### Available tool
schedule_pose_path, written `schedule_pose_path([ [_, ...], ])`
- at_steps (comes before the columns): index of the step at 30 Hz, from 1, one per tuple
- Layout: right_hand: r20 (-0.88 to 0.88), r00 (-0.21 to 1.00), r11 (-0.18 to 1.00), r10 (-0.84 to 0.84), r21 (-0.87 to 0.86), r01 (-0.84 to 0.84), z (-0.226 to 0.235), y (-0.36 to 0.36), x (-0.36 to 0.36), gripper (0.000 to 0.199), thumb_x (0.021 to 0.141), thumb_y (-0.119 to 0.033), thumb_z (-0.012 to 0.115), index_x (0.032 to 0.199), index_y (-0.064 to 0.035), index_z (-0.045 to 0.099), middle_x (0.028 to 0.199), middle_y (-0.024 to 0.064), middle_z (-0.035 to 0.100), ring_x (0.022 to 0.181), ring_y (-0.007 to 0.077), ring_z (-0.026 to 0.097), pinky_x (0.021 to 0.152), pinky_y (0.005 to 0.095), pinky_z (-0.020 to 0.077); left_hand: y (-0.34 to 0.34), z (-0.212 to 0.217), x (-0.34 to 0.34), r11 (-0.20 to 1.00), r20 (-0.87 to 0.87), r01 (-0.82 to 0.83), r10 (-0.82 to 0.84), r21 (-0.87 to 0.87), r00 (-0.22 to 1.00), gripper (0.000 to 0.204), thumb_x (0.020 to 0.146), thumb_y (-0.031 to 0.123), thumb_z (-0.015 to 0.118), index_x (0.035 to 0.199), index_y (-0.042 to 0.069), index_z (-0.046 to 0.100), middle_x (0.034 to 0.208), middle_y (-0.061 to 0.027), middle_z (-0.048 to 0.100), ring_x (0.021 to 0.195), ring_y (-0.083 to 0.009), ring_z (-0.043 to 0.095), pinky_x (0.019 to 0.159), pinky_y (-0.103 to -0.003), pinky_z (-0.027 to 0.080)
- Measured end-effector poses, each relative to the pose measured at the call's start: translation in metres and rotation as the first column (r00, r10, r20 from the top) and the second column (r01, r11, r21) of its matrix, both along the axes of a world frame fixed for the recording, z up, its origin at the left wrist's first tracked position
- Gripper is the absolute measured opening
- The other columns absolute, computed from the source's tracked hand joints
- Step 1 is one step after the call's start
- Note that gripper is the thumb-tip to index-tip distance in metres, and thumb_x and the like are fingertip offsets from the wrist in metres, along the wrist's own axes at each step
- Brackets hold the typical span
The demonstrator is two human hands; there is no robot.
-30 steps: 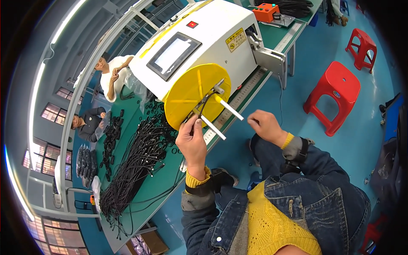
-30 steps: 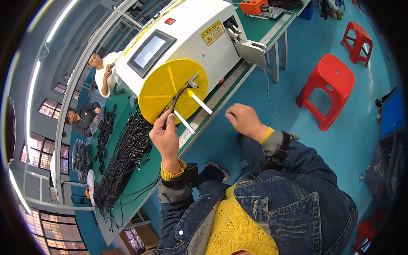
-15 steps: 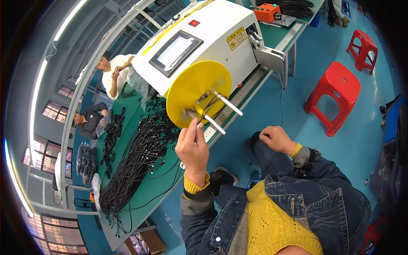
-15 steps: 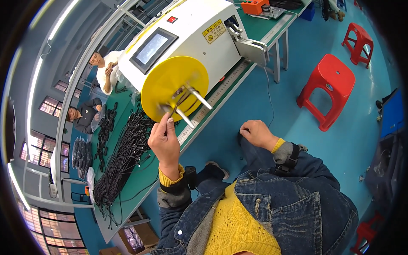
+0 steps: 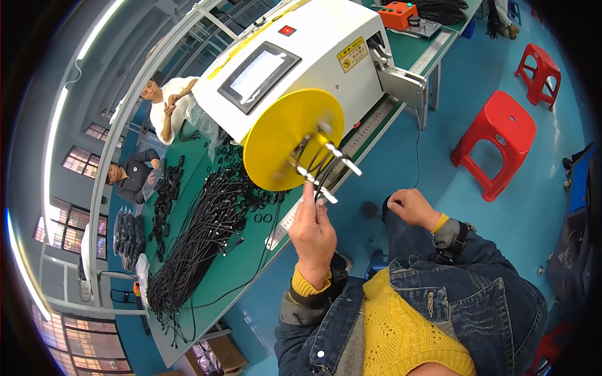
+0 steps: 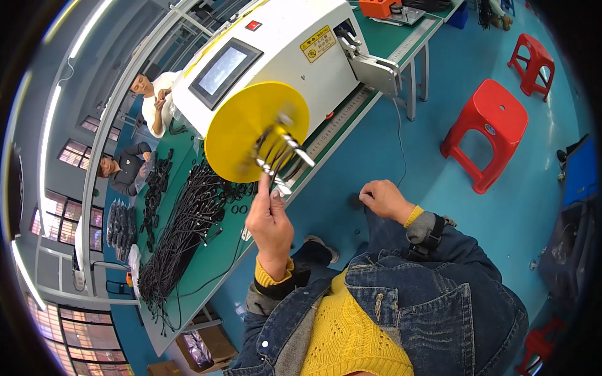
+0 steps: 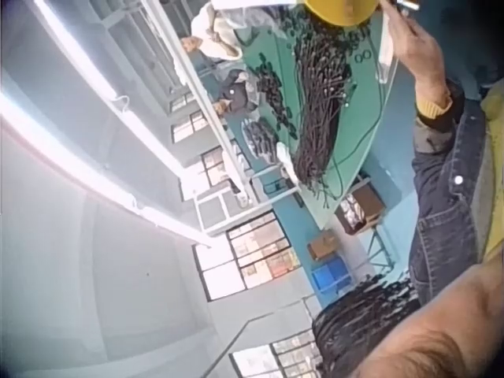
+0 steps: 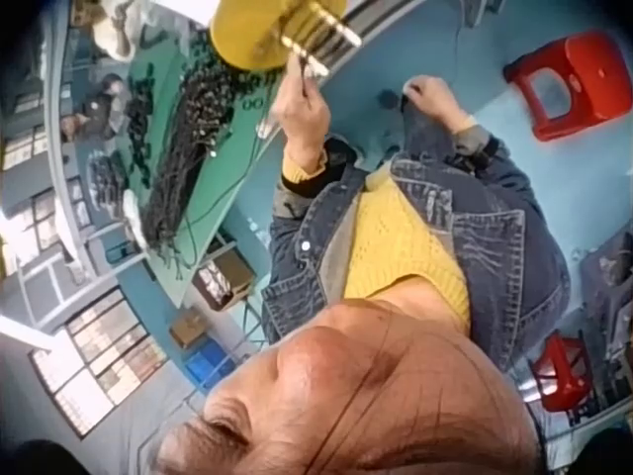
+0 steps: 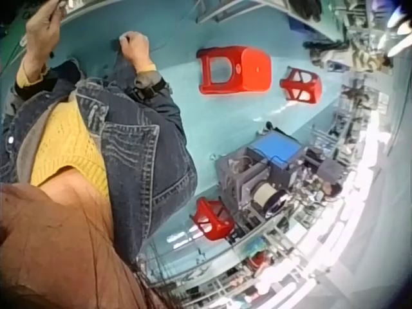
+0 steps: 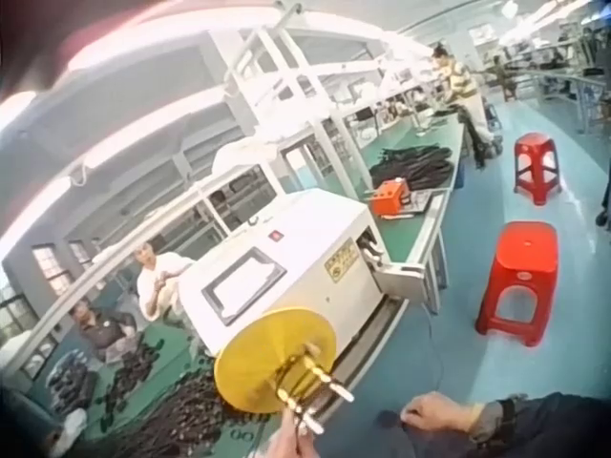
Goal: The person picks up a cable from a pile, winds it around the rods of a machine, and removes the coiled cable to secure it with a tie. This process is repeated several times, with the person placing each finished cable in their lap.
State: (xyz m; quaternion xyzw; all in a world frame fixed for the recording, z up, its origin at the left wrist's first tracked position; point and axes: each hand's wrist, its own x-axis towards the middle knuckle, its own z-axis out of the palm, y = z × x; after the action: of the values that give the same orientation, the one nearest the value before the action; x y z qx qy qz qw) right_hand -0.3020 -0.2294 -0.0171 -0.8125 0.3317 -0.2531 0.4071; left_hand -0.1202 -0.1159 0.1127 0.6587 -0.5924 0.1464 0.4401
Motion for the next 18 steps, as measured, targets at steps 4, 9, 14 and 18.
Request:
schedule_pose_path([
  [4,0.098,0.995,0.997,0.02,-0.072,-0.013,0.008,-0.009,0.009,0.013,0.076,-0.013,0.057,0.078,-0.0011,0.062,0.073,0.0141,0.06,0.066,0.0295,0.059,0.06,0.0349,0.0459,-0.011,-0.002,-0.009,0.999,0.05,0.018,-0.017,-0.03,0.999,0.037,0.082,-0.001,0.054,0.119,-0.004,0.05,0.072,-0.0152,0.055,0.056,-0.0261,0.053,0.049,-0.033,0.042],
  [9,0.464,0.886,0.997,-0.015,-0.066,0.051,0.099,-0.005,0.036,0.012,0.077,-0.011,0.063,0.079,-0.0003,0.061,0.073,0.0123,0.059,0.058,0.0204,0.056,0.054,0.0288,0.0439,-0.017,0.017,-0.016,0.989,0.317,-0.126,0.096,0.078,0.944,0.04,0.082,0.003,0.054,0.121,-0.005,0.047,0.075,-0.014,0.052,0.056,-0.0261,0.052,0.048,-0.034,0.042],
  [14,0.417,0.904,0.988,0.091,-0.153,-0.029,0.116,-0.018,0.053,0.029,0.071,-0.018,0.073,0.089,-0.0004,0.059,0.072,0.0102,0.059,0.058,0.0177,0.055,0.053,0.028,0.0433,-0.021,0.041,-0.027,0.972,0.409,-0.191,0.122,0.133,0.905,0.042,0.082,0.009,0.056,0.121,-0.006,0.046,0.076,-0.0132,0.048,0.065,-0.0281,0.052,0.054,-0.036,0.043],
  [18,0.312,0.945,0.99,0.1,-0.124,-0.064,0.119,-0.038,0.054,0.05,0.066,-0.023,0.077,0.103,-0.0002,0.054,0.087,0.0117,0.06,0.072,0.0191,0.058,0.061,0.0281,0.0467,-0.025,0.058,-0.031,0.889,0.407,-0.317,0.169,0.331,0.898,0.047,0.086,0.012,0.051,0.125,-0.01,0.039,0.093,-0.0209,0.05,0.09,-0.0364,0.052,0.075,-0.041,0.044],
])
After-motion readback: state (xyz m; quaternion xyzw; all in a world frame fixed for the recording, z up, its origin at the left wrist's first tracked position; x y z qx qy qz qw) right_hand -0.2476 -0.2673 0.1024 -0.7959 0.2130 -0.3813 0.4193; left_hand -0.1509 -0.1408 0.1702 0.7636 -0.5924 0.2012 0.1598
